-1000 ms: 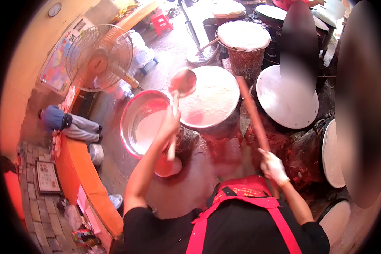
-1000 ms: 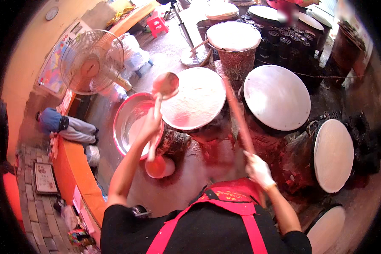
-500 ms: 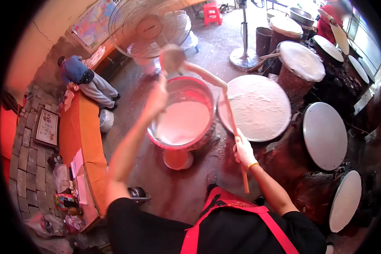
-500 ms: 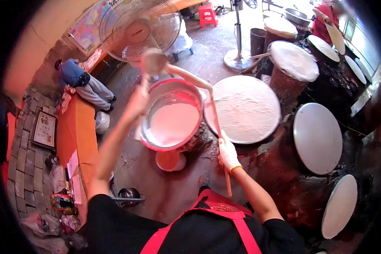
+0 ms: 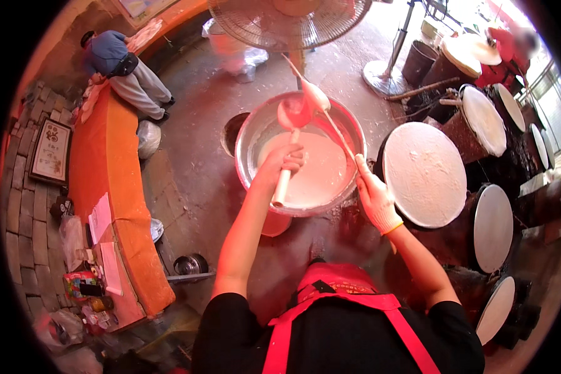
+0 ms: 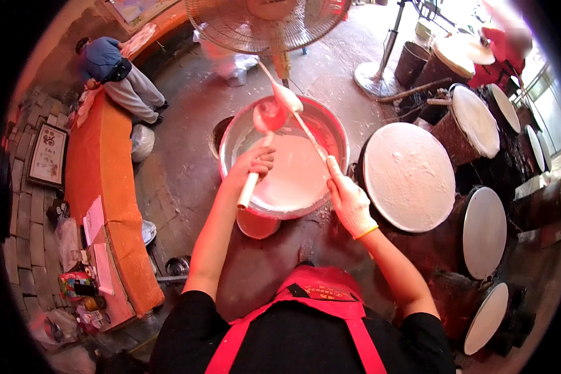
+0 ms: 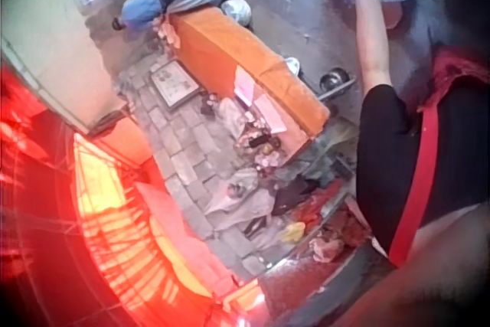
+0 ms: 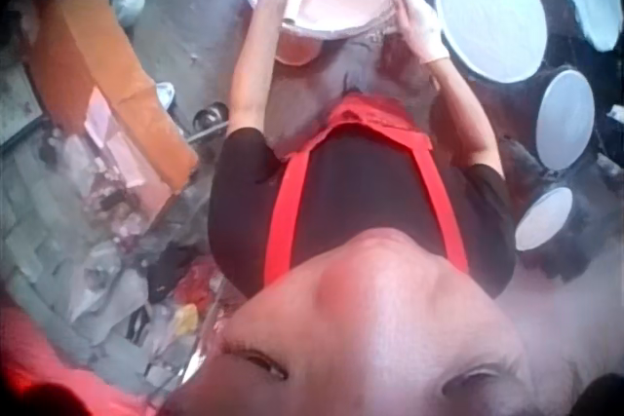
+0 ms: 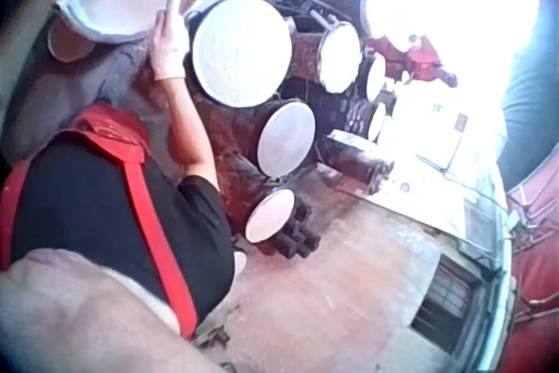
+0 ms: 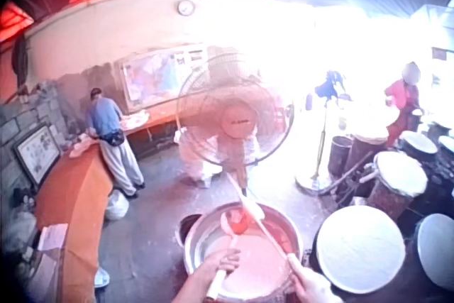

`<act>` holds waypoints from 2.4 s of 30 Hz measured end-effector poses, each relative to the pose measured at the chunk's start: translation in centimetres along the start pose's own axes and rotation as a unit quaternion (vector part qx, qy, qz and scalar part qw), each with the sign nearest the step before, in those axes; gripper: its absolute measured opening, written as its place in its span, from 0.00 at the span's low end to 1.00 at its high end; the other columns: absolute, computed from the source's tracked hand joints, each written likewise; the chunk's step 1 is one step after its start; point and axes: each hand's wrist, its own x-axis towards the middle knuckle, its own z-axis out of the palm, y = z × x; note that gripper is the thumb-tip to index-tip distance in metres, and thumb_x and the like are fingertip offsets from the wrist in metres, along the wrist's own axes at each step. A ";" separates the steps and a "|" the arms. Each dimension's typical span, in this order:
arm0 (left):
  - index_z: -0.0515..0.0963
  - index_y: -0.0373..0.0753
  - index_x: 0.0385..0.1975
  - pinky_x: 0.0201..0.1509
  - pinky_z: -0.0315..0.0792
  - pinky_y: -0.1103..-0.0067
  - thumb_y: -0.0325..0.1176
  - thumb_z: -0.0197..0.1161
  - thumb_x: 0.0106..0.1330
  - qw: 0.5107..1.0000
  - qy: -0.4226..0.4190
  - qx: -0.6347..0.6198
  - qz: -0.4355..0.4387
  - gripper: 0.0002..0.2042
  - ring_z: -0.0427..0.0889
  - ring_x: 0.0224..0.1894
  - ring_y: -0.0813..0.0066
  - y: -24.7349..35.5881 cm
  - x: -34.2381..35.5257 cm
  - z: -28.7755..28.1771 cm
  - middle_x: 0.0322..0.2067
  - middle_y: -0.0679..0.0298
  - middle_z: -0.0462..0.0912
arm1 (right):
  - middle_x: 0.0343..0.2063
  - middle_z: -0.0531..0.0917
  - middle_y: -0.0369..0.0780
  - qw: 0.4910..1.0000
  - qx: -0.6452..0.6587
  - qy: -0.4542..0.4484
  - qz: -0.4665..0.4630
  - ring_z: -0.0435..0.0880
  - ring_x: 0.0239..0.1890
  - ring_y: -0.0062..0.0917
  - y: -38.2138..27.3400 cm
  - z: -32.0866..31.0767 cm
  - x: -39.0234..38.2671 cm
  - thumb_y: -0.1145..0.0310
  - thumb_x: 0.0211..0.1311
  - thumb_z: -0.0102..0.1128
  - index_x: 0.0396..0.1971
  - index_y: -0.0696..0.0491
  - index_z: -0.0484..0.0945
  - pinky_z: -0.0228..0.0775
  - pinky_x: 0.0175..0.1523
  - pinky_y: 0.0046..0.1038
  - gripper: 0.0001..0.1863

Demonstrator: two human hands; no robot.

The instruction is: The person prepares thin crepes by spreading batter onto multiple hot circular plates using a ladle and a wooden stick.

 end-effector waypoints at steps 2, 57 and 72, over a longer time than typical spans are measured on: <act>0.60 0.34 0.36 0.09 0.56 0.94 0.25 0.49 0.69 0.998 -0.007 -0.059 -0.037 0.05 0.61 0.14 0.90 0.4 -1.0 0.1 0.20 0.69 0.62 | 0.25 0.75 0.43 0.983 -0.174 0.014 -0.049 0.79 0.22 0.35 -1.0 -0.2 1.5 0.66 0.61 0.55 0.66 0.38 0.59 0.72 0.27 0.34 0.32; 0.61 0.32 0.41 0.09 0.53 0.92 0.29 0.45 0.72 0.969 0.142 0.200 -0.011 0.07 0.58 0.13 0.89 -2.7 -4.6 -4.5 0.18 0.72 0.60 | 0.46 0.80 0.38 0.933 0.053 0.171 0.311 0.78 0.36 0.23 5.4 -5.1 -16.1 0.67 0.69 0.45 0.64 0.49 0.63 0.68 0.41 0.22 0.23; 0.61 0.39 0.46 0.08 0.51 0.89 0.30 0.47 0.71 0.818 0.174 0.533 0.129 0.08 0.56 0.10 0.88 -6.3 -6.5 8.0 0.17 0.71 0.60 | 0.33 0.83 0.45 0.976 0.033 0.165 0.138 0.83 0.30 0.38 10.8 -3.8 -19.3 0.60 0.64 0.52 0.60 0.46 0.68 0.74 0.38 0.38 0.24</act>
